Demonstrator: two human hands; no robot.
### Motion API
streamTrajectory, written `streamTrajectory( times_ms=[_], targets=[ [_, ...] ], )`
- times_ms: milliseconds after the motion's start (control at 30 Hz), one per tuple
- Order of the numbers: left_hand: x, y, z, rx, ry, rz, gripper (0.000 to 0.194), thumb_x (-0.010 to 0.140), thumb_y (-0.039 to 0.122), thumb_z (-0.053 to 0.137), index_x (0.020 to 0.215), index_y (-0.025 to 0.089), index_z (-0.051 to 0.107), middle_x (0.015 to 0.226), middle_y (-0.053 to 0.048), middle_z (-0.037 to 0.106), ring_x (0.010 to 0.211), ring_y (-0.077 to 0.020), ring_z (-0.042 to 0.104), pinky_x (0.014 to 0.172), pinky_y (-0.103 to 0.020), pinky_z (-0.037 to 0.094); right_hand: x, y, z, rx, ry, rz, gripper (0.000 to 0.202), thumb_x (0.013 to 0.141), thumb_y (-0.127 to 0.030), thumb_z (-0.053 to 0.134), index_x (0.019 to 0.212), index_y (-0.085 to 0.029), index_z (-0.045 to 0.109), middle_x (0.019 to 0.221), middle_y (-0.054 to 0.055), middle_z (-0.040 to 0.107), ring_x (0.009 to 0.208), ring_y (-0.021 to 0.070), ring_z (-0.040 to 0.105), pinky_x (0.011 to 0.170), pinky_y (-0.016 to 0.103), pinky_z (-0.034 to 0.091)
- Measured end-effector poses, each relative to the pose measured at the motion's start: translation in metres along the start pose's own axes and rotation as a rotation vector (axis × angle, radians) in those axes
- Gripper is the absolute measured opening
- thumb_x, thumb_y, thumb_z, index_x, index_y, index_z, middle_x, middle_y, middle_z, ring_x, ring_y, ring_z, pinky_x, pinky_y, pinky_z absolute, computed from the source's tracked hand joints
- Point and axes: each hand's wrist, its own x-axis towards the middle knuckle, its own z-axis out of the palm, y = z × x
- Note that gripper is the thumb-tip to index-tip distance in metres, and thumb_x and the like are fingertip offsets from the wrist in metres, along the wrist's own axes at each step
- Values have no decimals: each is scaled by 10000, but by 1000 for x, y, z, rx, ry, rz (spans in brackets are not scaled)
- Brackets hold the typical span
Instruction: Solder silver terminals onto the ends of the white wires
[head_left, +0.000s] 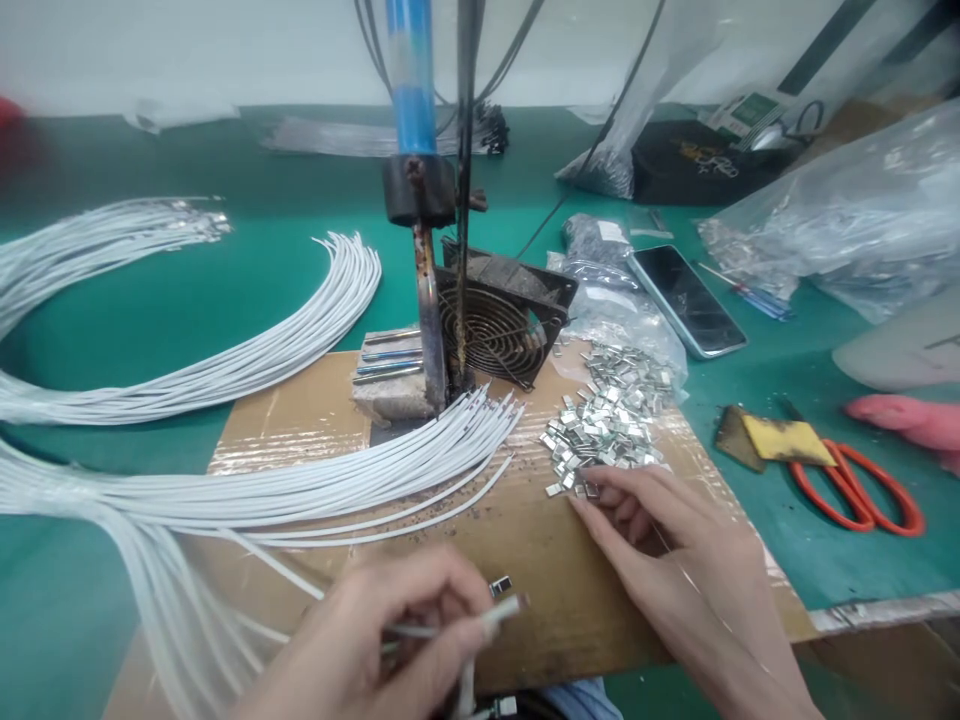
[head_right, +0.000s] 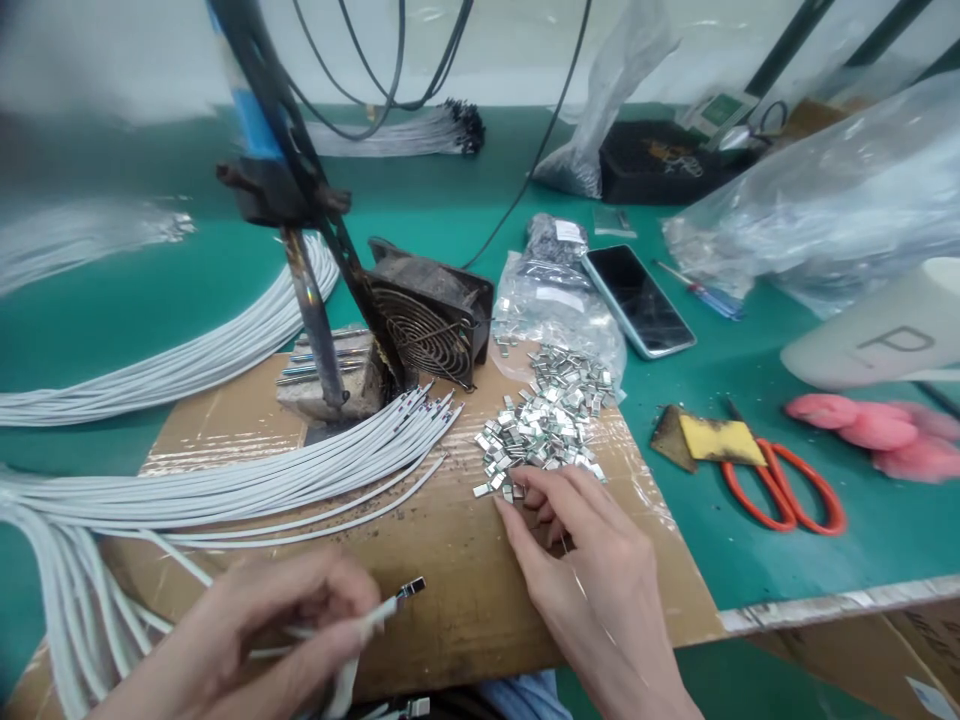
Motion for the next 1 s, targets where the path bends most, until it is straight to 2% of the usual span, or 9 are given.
streamTrajectory(
  times_ms=[67, 167, 333, 467, 533, 700, 800, 867, 1000],
  targets=[
    [10, -4, -2, -254, 31, -156, 323, 971, 541, 707, 870, 234, 720, 654, 56, 586, 489, -75, 392, 466, -193, 299, -1, -2, 1, -58, -14, -61, 59, 944, -249, 723, 954, -258, 780, 793, -29, 711, 610, 113, 648, 579, 194, 539],
    [18, -9, -2, -485, 129, -224, 409, 899, 597, 785, 925, 197, 706, 661, 79, 521, 487, -43, 295, 454, -183, 187, -4, -7, 0, -151, 11, -135, 120, 993, -239, 635, 939, -248, 741, 811, -23, 721, 647, 117, 677, 605, 211, 529],
    [17, -13, 0, -594, 161, -218, 414, 857, 573, 847, 926, 185, 722, 645, 77, 560, 456, -15, 268, 446, -176, 144, -8, -11, -1, -317, 90, -195, 191, 1026, -272, 558, 968, -217, 732, 831, 4, 763, 667, 155, 720, 639, 289, 522],
    [15, -9, 0, -628, 181, -231, 426, 828, 568, 875, 899, 175, 725, 634, 81, 548, 452, -6, 264, 450, -174, 133, -7, -9, -2, -332, 54, -213, 149, 1009, -297, 580, 935, -248, 700, 797, -10, 744, 638, 159, 727, 614, 284, 550],
    [14, -5, 0, -624, 200, -249, 438, 822, 575, 877, 902, 169, 730, 652, 68, 565, 462, -4, 267, 456, -179, 117, -8, -12, -3, -307, 34, -177, 117, 998, -303, 606, 931, -259, 690, 792, -9, 742, 610, 155, 725, 611, 267, 585],
    [11, 4, 1, -594, 214, -280, 477, 803, 605, 877, 941, 169, 742, 673, 51, 594, 468, -5, 250, 466, -191, 98, -14, -23, -5, -91, 97, 112, 87, 922, -353, 737, 956, -276, 762, 745, -17, 800, 570, 156, 772, 480, 183, 603],
    [11, 6, 2, -614, 235, -271, 481, 784, 607, 890, 937, 175, 747, 663, 57, 585, 478, -16, 258, 477, -192, 125, -15, -31, -2, 142, 25, 183, 104, 914, -327, 758, 977, -285, 829, 800, -9, 836, 638, 160, 807, 541, 152, 627],
    [11, 5, 3, -617, 238, -281, 462, 791, 605, 885, 907, 183, 739, 647, 63, 573, 484, -26, 255, 482, -193, 145, -12, -40, 4, 335, -44, 198, 99, 919, -312, 759, 953, -287, 849, 776, -13, 820, 613, 142, 778, 594, 152, 630],
    [8, 2, 4, -625, 202, -324, 450, 802, 625, 866, 885, 205, 727, 644, 52, 570, 523, -62, 312, 504, -203, 178, -7, -69, 16, 583, -54, 364, 103, 890, -324, 804, 806, -287, 852, 647, -24, 713, 544, 114, 634, 498, 155, 517]
  ],
)
